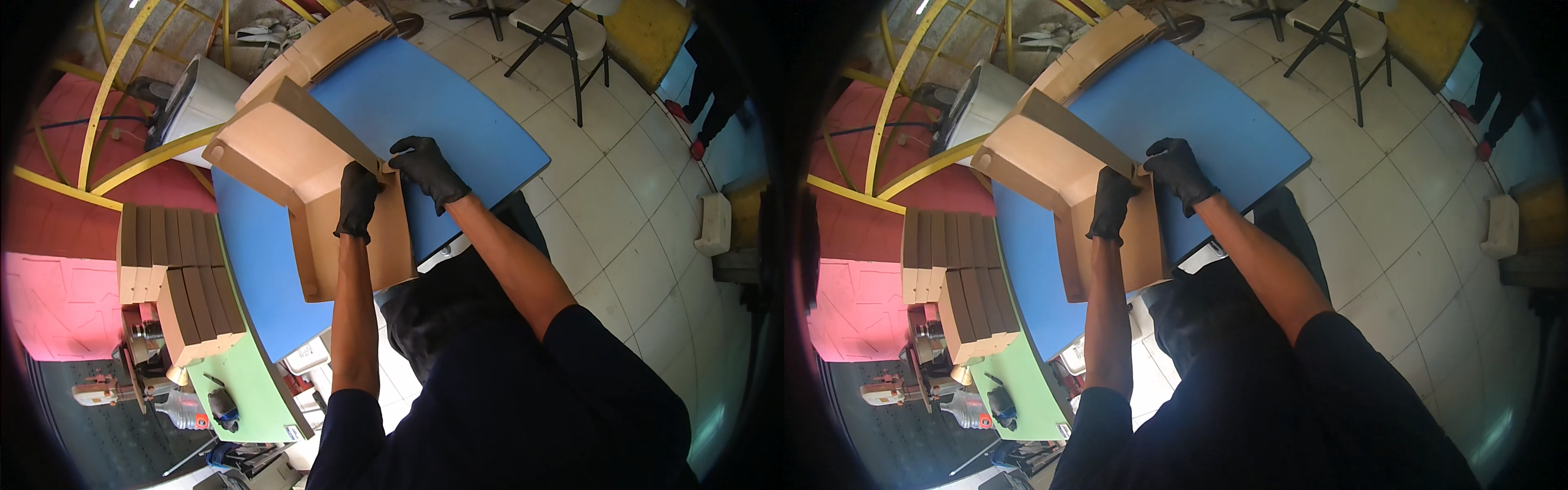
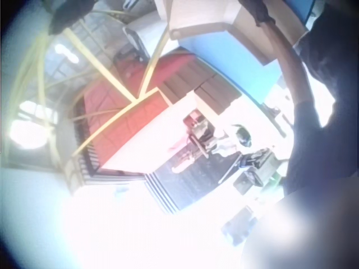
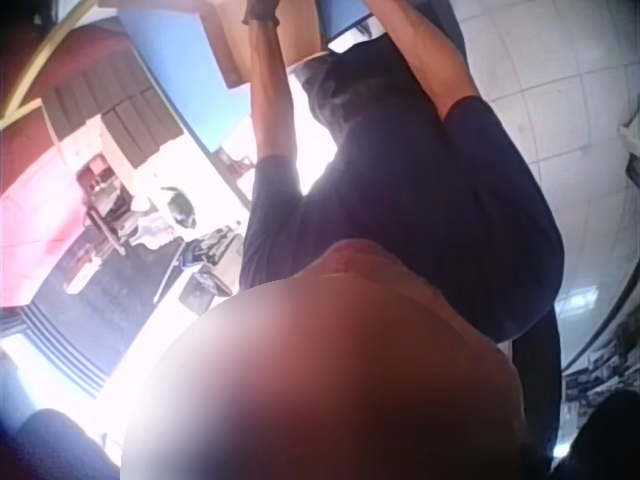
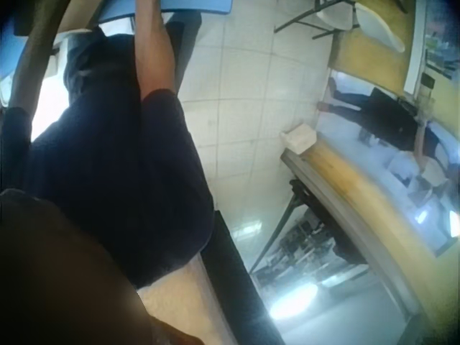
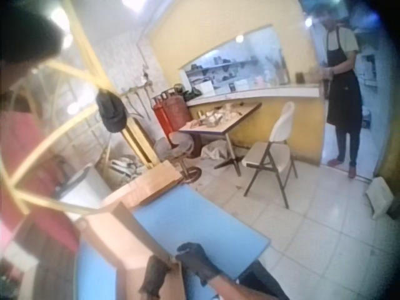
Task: The person assembles flat cardboard sheets into boxes by folding and tucking the flaps. They repeatedly pick up a flat sheet, fold the sides, and secure the tabs to form a box, then place the finished box on a stack.
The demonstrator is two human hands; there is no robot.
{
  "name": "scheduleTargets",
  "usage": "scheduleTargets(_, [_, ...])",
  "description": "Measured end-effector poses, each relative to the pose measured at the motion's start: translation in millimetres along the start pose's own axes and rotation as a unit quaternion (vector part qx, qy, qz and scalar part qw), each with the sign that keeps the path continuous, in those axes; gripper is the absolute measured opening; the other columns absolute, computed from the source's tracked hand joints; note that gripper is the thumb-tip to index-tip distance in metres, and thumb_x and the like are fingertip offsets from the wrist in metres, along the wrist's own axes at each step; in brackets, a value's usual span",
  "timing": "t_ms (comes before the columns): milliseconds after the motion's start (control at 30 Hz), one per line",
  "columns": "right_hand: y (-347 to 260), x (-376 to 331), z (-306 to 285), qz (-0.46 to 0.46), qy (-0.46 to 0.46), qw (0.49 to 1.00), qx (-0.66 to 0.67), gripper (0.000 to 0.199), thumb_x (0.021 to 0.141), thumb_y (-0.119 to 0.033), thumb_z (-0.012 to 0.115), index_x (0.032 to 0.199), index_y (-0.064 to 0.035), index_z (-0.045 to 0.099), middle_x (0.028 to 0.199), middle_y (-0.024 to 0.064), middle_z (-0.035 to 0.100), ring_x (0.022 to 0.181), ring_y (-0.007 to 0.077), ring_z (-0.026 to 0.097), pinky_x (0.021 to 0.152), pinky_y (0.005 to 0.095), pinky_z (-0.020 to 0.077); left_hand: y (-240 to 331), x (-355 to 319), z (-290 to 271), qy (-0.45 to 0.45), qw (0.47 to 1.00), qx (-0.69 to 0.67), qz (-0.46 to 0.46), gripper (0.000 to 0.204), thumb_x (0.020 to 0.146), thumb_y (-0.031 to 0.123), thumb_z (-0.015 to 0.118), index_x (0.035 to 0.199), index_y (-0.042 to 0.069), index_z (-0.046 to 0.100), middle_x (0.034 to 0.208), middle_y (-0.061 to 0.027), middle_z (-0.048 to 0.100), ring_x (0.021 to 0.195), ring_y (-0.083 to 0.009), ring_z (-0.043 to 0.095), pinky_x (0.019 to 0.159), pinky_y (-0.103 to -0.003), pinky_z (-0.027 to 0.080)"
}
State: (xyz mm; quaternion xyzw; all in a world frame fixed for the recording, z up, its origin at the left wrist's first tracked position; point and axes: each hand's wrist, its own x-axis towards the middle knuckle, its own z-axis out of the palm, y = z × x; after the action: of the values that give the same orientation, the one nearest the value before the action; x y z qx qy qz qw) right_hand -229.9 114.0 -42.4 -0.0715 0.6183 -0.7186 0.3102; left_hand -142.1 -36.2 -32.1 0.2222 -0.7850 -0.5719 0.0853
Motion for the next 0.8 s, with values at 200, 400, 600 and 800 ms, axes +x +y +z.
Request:
scheduleTargets(200, [5.7,5.5,2.5,-0.017,0.0,1.0,-0.026,0.045,0.082,-0.013,0.075,0.123,0.0033,0.066,0.065,0.0063,0.061,0.046,0.0106,0.05,0.038,0.0276,0.0318,3.1,-2.6,-1.8,-0.028,0.999,0.034,0.027,0.028,0.075,-0.004,0.067,0.103,-0.007,0.069,0.091,-0.0073,0.064,0.08,-0.0168,0.064,0.074,-0.03,0.055])
scheduleTargets(400, [1.2,3.5,4.6,-0.043,0.023,0.997,-0.053,0.051,0.08,-0.015,0.076,0.125,0.0054,0.063,0.071,0.0085,0.063,0.046,0.0118,0.051,0.038,0.0278,0.0322,-2.0,-10.0,-10.3,-0.059,0.996,-0.07,0.017,0.018,0.078,0.001,0.07,0.094,-0.006,0.073,0.095,-0.0096,0.064,0.084,-0.0204,0.068,0.082,-0.032,0.059])
scheduleTargets(600, [-2.4,6.6,-0.1,-0.006,0.005,0.993,-0.115,0.059,0.08,-0.019,0.077,0.13,0.0064,0.06,0.081,0.0126,0.066,0.056,0.013,0.058,0.042,0.0278,0.0379,-9.4,-14.4,-5.2,-0.039,0.996,-0.062,0.055,0.015,0.085,0.008,0.067,0.092,-0.005,0.07,0.082,-0.0072,0.067,0.073,-0.0152,0.067,0.072,-0.027,0.056])
scheduleTargets(800, [-6.4,-4.8,-3.0,-0.045,0.01,0.997,-0.066,0.062,0.084,-0.025,0.077,0.133,0.0079,0.057,0.101,0.0204,0.068,0.081,0.0211,0.068,0.068,0.0317,0.0562,-31.1,5.1,-5.1,0.013,0.948,0.29,0.132,0.012,0.086,0.009,0.067,0.091,-0.001,0.072,0.08,-0.0063,0.068,0.071,-0.0163,0.067,0.068,-0.028,0.055])
